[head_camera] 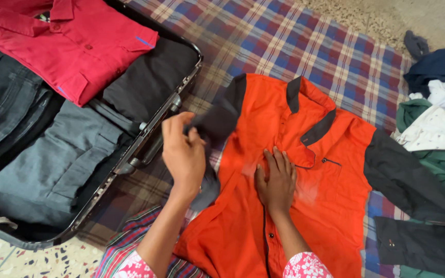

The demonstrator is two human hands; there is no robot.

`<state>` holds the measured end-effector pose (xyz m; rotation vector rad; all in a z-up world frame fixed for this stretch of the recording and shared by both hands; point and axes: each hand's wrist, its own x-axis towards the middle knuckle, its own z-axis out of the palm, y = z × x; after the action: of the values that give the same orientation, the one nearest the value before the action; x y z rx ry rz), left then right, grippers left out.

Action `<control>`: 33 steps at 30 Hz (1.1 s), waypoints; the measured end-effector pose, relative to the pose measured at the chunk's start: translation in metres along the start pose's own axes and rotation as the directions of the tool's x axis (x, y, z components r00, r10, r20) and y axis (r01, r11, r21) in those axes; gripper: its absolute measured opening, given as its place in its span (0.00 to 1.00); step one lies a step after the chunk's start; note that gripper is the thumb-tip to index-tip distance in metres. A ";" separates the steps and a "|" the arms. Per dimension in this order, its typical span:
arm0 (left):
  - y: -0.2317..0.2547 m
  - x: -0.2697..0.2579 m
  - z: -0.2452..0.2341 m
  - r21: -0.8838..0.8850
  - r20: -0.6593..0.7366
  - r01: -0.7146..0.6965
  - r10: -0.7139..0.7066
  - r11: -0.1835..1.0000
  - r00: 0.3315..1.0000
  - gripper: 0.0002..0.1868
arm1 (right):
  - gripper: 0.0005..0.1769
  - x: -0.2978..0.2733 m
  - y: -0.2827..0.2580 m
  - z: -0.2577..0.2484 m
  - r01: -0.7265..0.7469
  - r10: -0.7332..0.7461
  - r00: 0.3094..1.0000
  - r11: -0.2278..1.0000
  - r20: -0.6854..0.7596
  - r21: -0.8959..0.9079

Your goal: The person packs a suitcase by arranging folded garments inside and then folds an orange shirt with black sleeves on a floor mat.

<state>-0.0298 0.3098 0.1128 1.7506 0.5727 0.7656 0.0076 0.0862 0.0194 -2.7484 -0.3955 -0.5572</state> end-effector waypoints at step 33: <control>-0.028 0.042 -0.026 0.643 -0.059 -0.242 0.362 0.727 0.930 0.35 | 0.27 0.000 0.006 0.005 -0.014 0.014 1.000 1.000 0.028 0.000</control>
<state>-0.0207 0.3639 0.0999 2.4599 0.7298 1.0535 0.0117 0.0825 0.0137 -2.7596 -0.3825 -0.5164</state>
